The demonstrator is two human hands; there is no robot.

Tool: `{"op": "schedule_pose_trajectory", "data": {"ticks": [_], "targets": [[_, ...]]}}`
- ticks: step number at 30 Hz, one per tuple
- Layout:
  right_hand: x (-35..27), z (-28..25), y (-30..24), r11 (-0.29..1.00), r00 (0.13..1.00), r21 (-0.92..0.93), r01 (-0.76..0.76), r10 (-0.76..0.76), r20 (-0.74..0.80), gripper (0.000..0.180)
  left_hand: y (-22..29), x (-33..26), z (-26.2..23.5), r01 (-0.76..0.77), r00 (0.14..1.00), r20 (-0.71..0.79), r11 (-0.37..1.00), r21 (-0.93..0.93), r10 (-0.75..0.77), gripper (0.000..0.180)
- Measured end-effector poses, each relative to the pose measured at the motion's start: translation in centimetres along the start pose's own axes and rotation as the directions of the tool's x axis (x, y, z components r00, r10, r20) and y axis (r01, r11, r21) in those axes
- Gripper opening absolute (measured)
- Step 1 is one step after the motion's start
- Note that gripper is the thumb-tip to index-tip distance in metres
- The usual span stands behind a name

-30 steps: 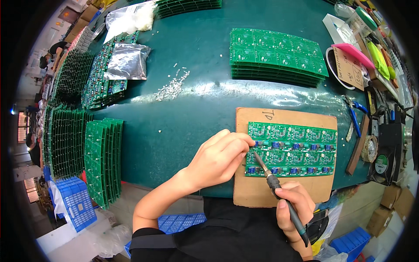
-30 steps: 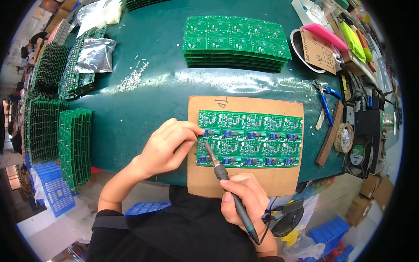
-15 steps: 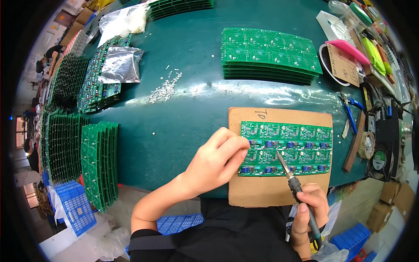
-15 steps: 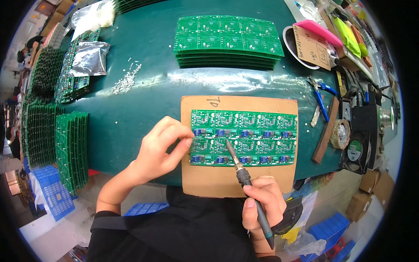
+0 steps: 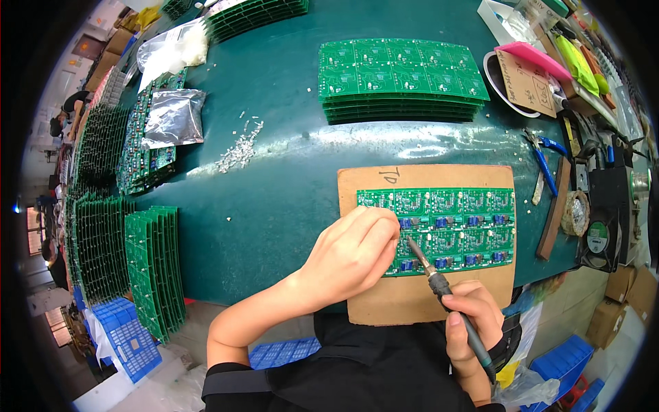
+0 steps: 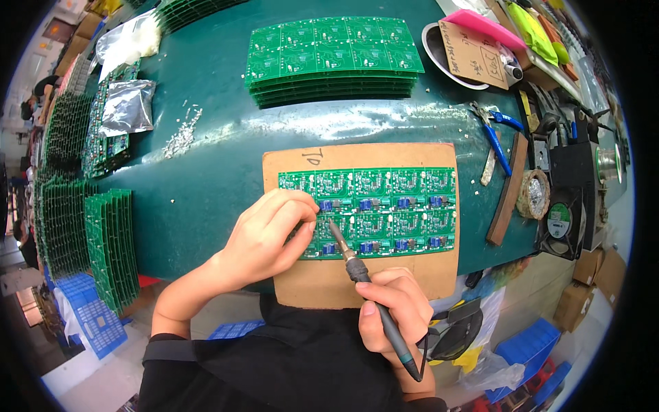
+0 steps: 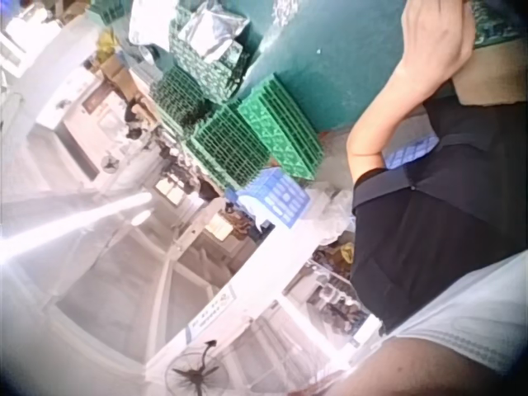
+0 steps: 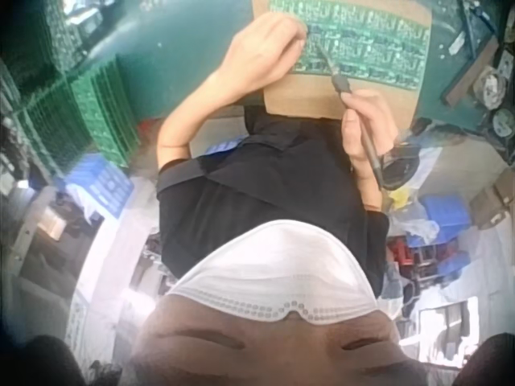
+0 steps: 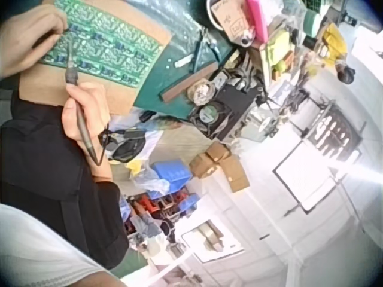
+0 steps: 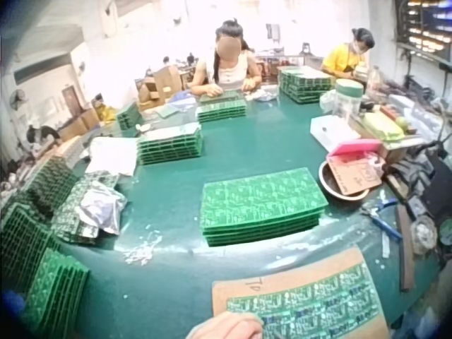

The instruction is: The person solders electronic components onto circuit boards mounted on a padded base using a soldering iron. The person then flips the base to remove the finished circuit boards and loads new circuit boards from stacks to continue soldering.

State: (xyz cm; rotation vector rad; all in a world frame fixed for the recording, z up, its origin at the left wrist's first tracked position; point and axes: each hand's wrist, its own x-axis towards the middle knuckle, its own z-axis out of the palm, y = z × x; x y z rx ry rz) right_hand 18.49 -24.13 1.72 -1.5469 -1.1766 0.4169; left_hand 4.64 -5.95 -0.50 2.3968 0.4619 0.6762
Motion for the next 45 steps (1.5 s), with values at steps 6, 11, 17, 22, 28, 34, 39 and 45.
{"op": "schedule_pose_trajectory", "data": {"ticks": [6, 11, 17, 22, 28, 34, 39, 45], "targets": [[0.1, -0.3, 0.0, 1.0, 1.0, 0.008, 0.028, -0.028, -0.008, 0.018, 0.4, 0.3, -0.2, 0.006, 0.999, 0.036, 1.0, 0.013, -0.007, 0.016], [-0.4, -2.0, 0.2, 0.999, 0.987, -0.018, 0.037, -0.039, -0.153, 0.018, 1.2, 0.6, -0.9, 0.078, 0.997, 0.031, 0.991, -0.11, -0.075, 0.012], [-0.6, -2.8, 0.6, 1.0, 0.99, -0.015, -0.007, 0.005, -0.141, 0.017, 2.0, 2.1, 0.9, 0.098, 0.994, 0.063, 0.979, -0.181, -0.088, 0.014], [-0.4, -3.1, 0.9, 1.0, 0.993, -0.017, -0.014, 0.012, -0.118, 0.016, 1.8, 2.6, 2.3, 0.015, 0.998, 0.066, 0.999, -0.045, -0.012, 0.017], [-0.3, -3.2, 1.2, 0.998, 0.992, -0.001, -0.068, 0.067, -0.107, 0.016, 2.0, 2.9, 2.7, 0.004, 0.999, 0.045, 1.0, -0.005, -0.004, 0.017], [-0.1, -3.2, 1.4, 0.998, 0.996, 0.04, -0.04, 0.043, -0.079, 0.015, 2.3, 2.9, 2.9, -0.009, 0.998, 0.06, 0.999, 0.048, 0.006, 0.018], [-0.5, -6.3, 2.5, 0.981, 0.949, -0.196, -0.017, -0.046, -0.311, 0.02, 2.7, 2.8, 2.4, 0.017, 0.996, 0.082, 0.998, 0.063, -0.022, 0.017], [0.0, -12.6, 7.2, 0.638, 0.859, -0.683, -0.357, -0.063, -0.508, 0.022, 2.4, 2.4, 1.3, 0.06, 0.996, 0.06, 0.998, -0.021, -0.059, 0.013]]}}
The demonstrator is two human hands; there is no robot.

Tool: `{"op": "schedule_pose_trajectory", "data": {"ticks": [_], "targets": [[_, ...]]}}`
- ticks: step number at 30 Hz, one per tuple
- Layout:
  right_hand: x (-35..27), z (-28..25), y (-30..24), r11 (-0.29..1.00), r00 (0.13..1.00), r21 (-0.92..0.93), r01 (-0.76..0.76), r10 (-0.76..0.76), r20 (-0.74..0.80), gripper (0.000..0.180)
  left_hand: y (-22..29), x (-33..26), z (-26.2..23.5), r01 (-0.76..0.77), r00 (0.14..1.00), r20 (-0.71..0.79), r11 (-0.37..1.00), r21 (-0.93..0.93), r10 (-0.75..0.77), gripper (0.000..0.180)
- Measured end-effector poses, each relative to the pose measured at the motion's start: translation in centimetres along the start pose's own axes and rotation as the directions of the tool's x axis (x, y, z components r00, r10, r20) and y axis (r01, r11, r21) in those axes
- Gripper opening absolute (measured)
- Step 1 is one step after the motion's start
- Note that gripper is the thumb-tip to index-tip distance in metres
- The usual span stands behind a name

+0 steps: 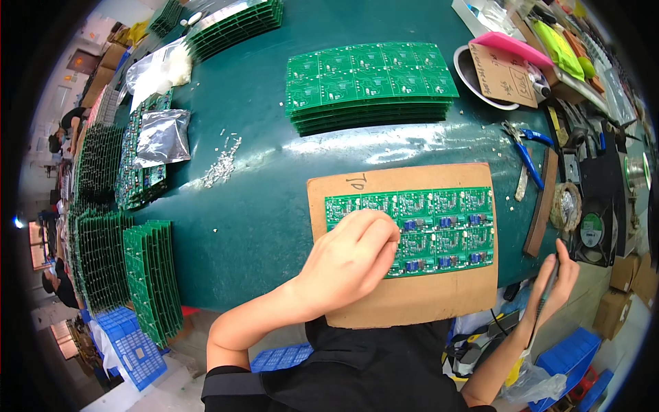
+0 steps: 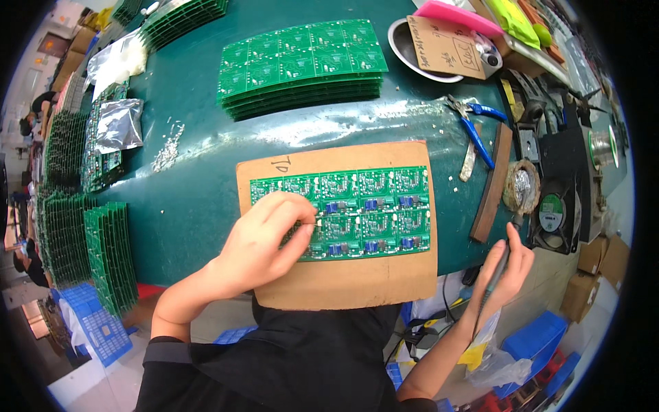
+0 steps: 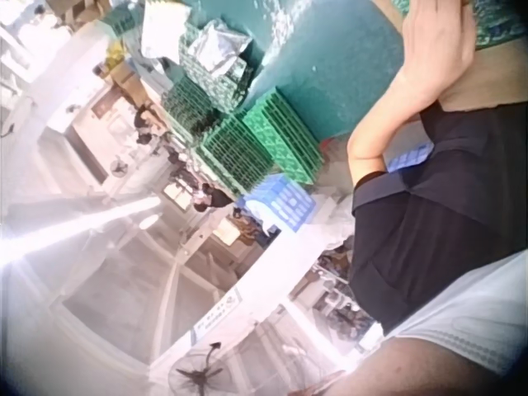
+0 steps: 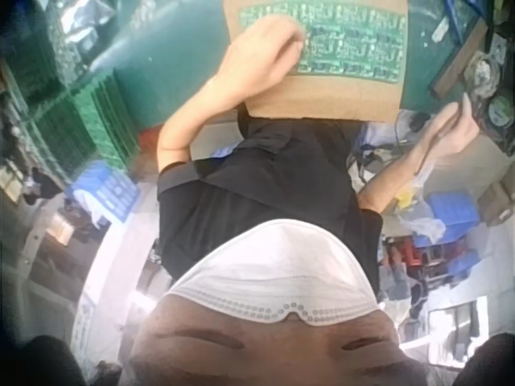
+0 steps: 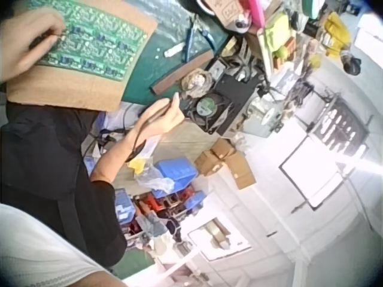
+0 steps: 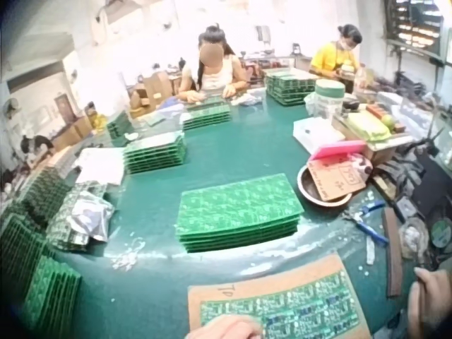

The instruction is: The person solders electronic components onto circuit boards mounted on a padded base using a soldering iron. The person then flips the base to remove the finished circuit boards and loads new circuit boards from stacks to continue soldering.

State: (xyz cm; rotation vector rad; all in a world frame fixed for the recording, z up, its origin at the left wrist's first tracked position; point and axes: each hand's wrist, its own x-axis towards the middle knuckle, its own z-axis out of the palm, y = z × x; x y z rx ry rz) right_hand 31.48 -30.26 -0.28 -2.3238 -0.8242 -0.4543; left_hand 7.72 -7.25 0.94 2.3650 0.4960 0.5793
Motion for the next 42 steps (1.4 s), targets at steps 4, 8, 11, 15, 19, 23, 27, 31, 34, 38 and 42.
{"op": "schedule_pose_trajectory", "data": {"ticks": [4, 8, 11, 15, 19, 23, 27, 31, 34, 38, 42], "targets": [[-1.8, -0.7, -1.5, 0.94, 0.991, 0.314, -0.136, 0.134, 0.029, 0.027, -0.3, -0.4, -2.0, 0.115, 0.993, -0.017, 0.991, -0.065, -0.116, 0.011], [-3.5, -0.2, -6.6, 0.555, 0.997, 0.829, -0.074, 0.01, 0.082, 0.024, -1.1, -1.5, -2.3, 0.073, 0.996, -0.052, 0.996, -0.057, -0.076, 0.014], [-4.0, 0.4, -10.3, 0.547, 0.947, 0.824, -0.151, -0.16, 0.279, 0.024, -1.4, -2.1, -1.9, 0.072, 0.996, -0.041, 0.997, -0.037, -0.074, 0.015], [-4.2, 1.5, -12.3, 0.555, 0.897, 0.81, -0.189, -0.238, 0.372, 0.017, -1.6, -2.4, -1.8, 0.09, 0.995, -0.028, 0.996, -0.028, -0.091, 0.015], [-4.3, 2.2, -12.3, 0.55, 0.895, 0.819, -0.161, -0.269, 0.357, 0.016, -1.7, -2.5, -1.9, 0.097, 0.995, -0.035, 0.995, -0.038, -0.098, 0.016], [-4.0, 2.4, -12.4, 0.562, 0.867, 0.808, -0.178, -0.3, 0.399, 0.016, -1.7, -2.5, -1.9, 0.087, 0.995, -0.041, 0.995, -0.043, -0.089, 0.015], [-4.0, 2.1, -12.6, 0.575, 0.874, 0.797, -0.186, -0.274, 0.401, 0.018, -1.6, -2.5, -1.9, 0.094, 0.995, -0.034, 0.995, -0.045, -0.096, 0.015], [-3.5, 1.0, -10.5, 0.613, 0.961, 0.787, -0.069, -0.171, 0.217, 0.018, -1.3, -2.0, -2.4, 0.077, 0.996, -0.032, 0.995, -0.066, -0.08, 0.015], [-3.5, 0.5, -9.0, 0.606, 0.98, 0.793, -0.071, -0.104, 0.167, 0.021, -0.1, -1.1, -2.5, 0.127, 0.991, -0.027, 0.987, -0.097, -0.131, 0.013], [-4.1, 0.4, -7.8, 0.633, 0.975, 0.773, -0.046, -0.138, 0.172, 0.016, 1.1, 0.9, -0.7, 0.013, 1.0, -0.02, 0.989, -0.145, -0.016, 0.014], [-4.6, 0.2, -7.7, 0.651, 0.972, 0.757, -0.062, -0.132, 0.193, 0.017, 1.4, 2.0, 1.8, -0.061, 0.997, 0.039, 0.996, -0.068, 0.064, 0.019]]}}
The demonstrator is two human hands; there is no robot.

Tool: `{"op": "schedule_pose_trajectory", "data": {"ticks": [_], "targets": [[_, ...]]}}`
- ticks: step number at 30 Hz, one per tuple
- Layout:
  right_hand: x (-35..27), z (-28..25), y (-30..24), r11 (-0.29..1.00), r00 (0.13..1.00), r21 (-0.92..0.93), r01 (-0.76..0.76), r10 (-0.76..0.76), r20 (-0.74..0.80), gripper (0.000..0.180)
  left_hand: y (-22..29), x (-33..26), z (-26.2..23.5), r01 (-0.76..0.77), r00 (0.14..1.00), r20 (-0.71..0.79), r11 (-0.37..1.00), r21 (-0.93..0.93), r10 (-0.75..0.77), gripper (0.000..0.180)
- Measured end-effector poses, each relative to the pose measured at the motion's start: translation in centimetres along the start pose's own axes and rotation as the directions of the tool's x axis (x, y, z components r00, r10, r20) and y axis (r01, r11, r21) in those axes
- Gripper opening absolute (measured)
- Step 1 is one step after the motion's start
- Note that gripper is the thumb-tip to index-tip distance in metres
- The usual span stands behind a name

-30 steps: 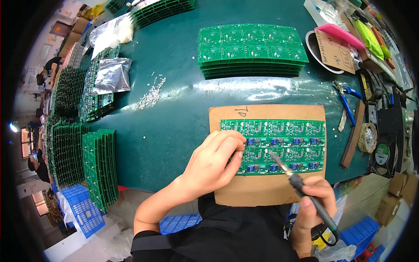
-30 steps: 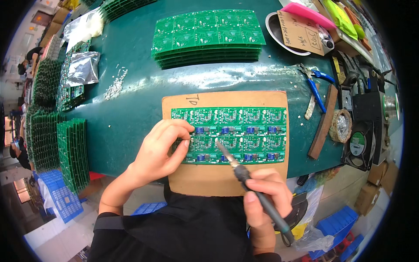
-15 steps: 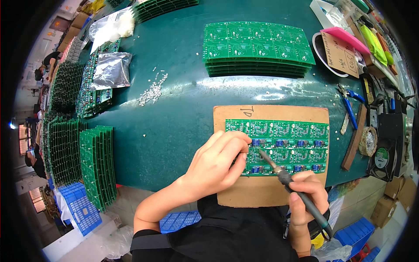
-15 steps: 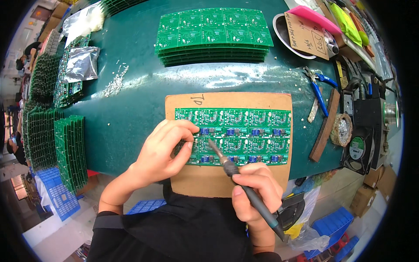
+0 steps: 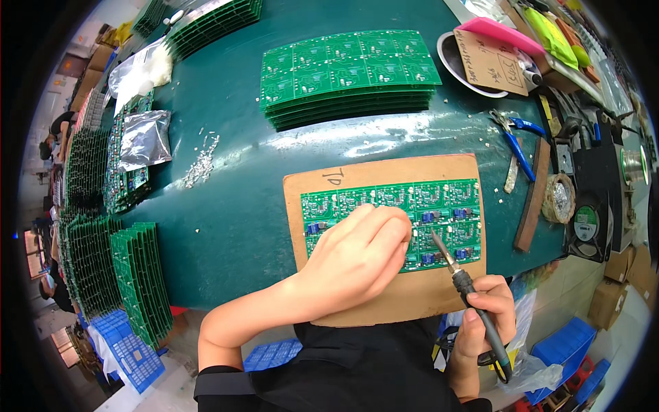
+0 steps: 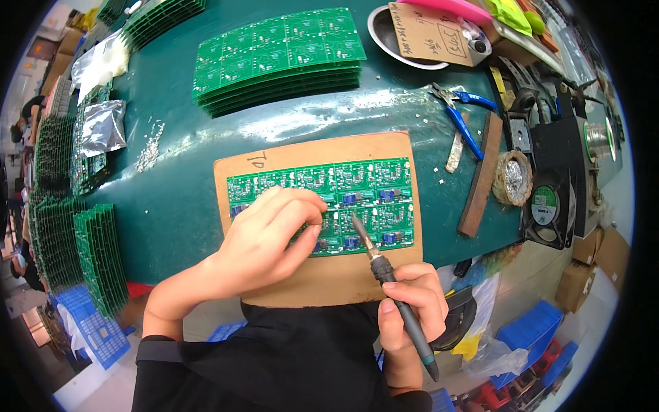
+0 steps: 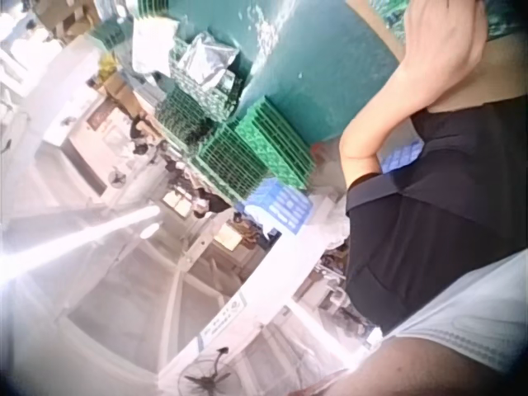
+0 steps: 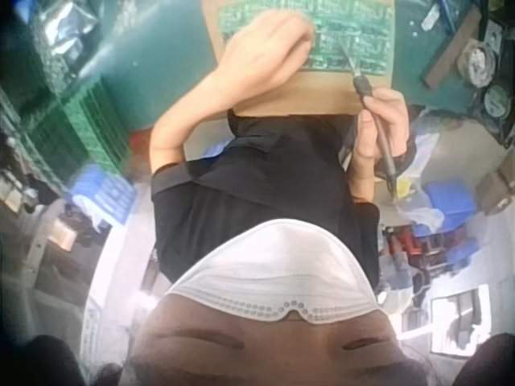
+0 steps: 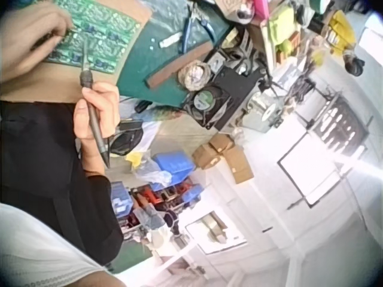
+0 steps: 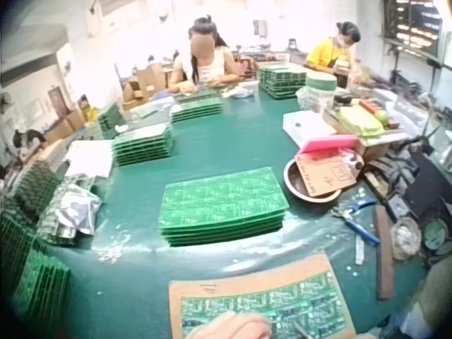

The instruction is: The person solders electronic components onto circuit boards mounted on a padded base using a soldering iron. The person then flips the base to remove the finished circuit boards and loads new circuit boards from stacks to continue soldering.

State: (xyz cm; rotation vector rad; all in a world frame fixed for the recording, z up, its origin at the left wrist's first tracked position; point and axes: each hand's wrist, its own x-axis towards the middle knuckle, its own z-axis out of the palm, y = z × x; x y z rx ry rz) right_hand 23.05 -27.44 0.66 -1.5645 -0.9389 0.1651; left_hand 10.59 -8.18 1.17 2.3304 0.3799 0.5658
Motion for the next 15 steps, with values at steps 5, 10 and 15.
{"op": "schedule_pose_trajectory", "data": {"ticks": [5, 10, 15], "targets": [[0.3, -0.6, 0.3, 1.0, 1.0, -0.001, -0.03, 0.03, -0.009, 0.017, -0.3, 0.9, 1.7, -0.044, 0.999, 0.015, 0.995, 0.089, 0.043, 0.017], [0.7, -0.5, 0.3, 0.997, 0.996, 0.025, -0.075, 0.073, 0.057, 0.015, -0.1, 1.2, 2.0, -0.044, 0.999, 0.01, 0.995, 0.089, 0.043, 0.017], [1.1, -0.7, 0.7, 0.997, 0.994, 0.051, -0.057, 0.052, 0.095, 0.016, -0.1, 1.2, 2.3, -0.054, 0.999, 0.002, 0.991, 0.119, 0.054, 0.017]]}}
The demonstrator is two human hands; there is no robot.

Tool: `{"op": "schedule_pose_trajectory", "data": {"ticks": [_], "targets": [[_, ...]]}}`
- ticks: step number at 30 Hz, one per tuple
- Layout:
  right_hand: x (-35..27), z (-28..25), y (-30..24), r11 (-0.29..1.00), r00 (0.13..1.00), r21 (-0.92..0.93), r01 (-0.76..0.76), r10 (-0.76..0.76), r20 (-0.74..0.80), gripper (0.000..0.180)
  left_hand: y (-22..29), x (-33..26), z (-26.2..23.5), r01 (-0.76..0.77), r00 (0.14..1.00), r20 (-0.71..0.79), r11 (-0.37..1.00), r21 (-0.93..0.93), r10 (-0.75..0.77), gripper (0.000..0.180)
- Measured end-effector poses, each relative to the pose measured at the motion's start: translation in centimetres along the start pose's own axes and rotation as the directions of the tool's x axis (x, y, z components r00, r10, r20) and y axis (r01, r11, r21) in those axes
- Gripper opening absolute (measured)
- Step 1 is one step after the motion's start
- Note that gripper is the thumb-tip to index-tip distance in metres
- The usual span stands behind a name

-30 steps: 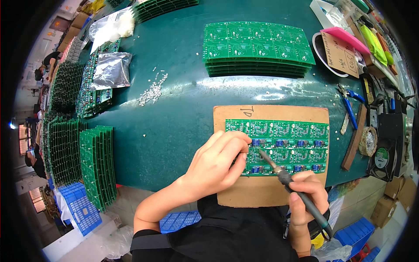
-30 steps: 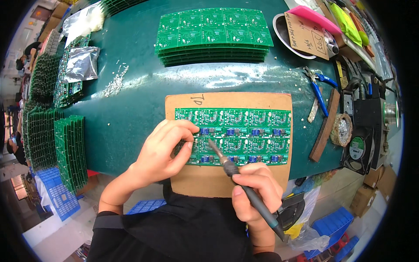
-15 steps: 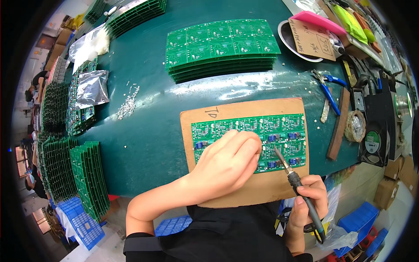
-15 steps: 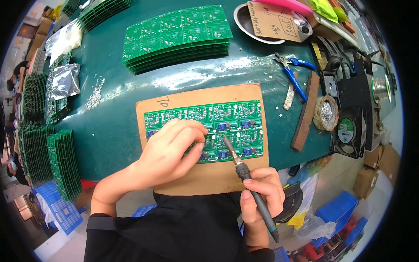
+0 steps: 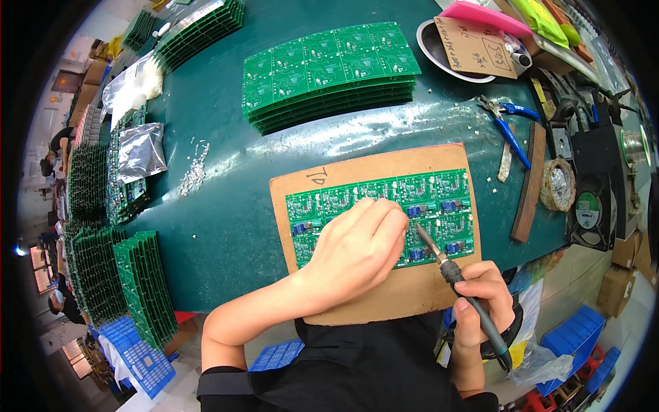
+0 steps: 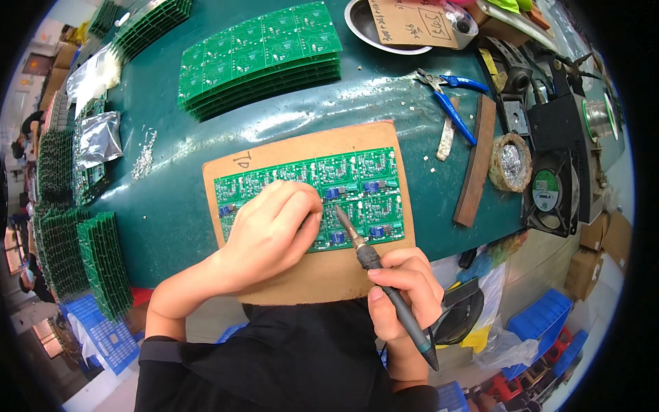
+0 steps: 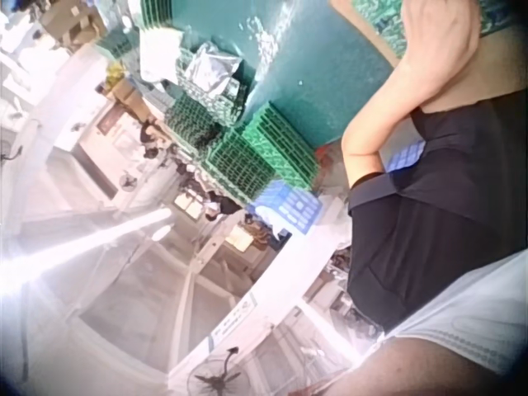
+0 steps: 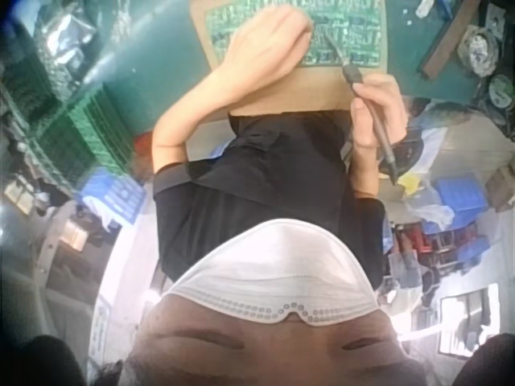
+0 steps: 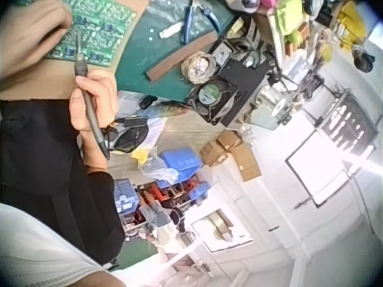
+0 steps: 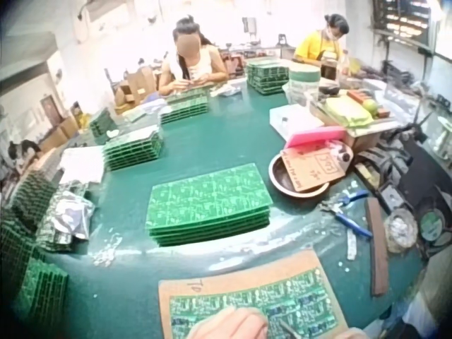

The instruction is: The person solders electronic components onto circuit boards mounted on a padded base using a soldering iron. The person then flips the base to remove the finished circuit boards and loads new circuit boards from stacks to continue soldering.

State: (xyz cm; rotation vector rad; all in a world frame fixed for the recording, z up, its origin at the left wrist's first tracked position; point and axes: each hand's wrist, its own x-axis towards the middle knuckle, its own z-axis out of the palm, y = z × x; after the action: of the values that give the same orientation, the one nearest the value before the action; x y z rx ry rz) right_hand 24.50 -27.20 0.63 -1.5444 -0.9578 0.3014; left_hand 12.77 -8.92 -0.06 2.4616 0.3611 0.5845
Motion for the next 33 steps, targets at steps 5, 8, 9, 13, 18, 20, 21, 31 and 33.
{"op": "schedule_pose_trajectory", "data": {"ticks": [5, 8, 9, 13, 18, 20, 21, 31, 33], "targets": [[-0.4, -0.5, 0.4, 0.996, 0.986, 0.081, 0.033, -0.019, -0.164, 0.018, 0.8, 0.3, -0.6, 0.061, 0.998, 0.024, 0.998, -0.023, -0.061, 0.016], [-0.4, -2.4, 0.8, 0.997, 0.967, 0.0, 0.081, -0.079, -0.24, 0.017, 1.4, 0.7, -1.4, 0.136, 0.988, 0.085, 0.985, -0.109, -0.127, 0.016], [-0.3, -2.7, 0.9, 0.997, 0.967, -0.004, 0.082, -0.081, -0.242, 0.017, 1.6, 1.1, -1.2, 0.132, 0.989, 0.084, 0.985, -0.111, -0.123, 0.016], [-0.2, -3.3, 1.3, 0.999, 0.978, -0.009, 0.049, -0.05, -0.203, 0.016, 2.0, 2.5, 0.3, 0.085, 0.995, 0.066, 0.978, -0.19, -0.074, 0.018], [0.0, -2.9, 1.7, 0.999, 0.978, 0.036, 0.038, -0.029, -0.206, 0.016, 1.7, 3.0, 2.2, 0.018, 0.998, 0.058, 0.992, -0.129, -0.01, 0.018], [0.1, -2.8, 1.5, 0.999, 0.981, 0.046, -0.028, 0.036, -0.19, 0.016, 1.7, 3.1, 2.4, 0.015, 0.998, 0.063, 0.995, -0.098, -0.009, 0.017], [0.2, -2.9, 1.6, 0.998, 0.98, 0.046, -0.03, 0.039, -0.193, 0.016, 1.7, 3.1, 2.5, 0.014, 0.998, 0.067, 0.995, -0.099, -0.008, 0.017], [1.1, -3.4, 1.7, 0.999, 0.995, 0.03, 0.028, -0.025, -0.101, 0.016, 2.0, 3.1, 3.3, -0.002, 1.0, 0.009, 1.0, 0.028, 0.002, 0.017], [0.8, -3.8, 1.8, 0.998, 0.984, 0.045, 0.046, -0.037, -0.177, 0.017, 2.1, 3.1, 3.4, -0.011, 1.0, -0.014, 0.999, 0.035, 0.012, 0.017]]}}
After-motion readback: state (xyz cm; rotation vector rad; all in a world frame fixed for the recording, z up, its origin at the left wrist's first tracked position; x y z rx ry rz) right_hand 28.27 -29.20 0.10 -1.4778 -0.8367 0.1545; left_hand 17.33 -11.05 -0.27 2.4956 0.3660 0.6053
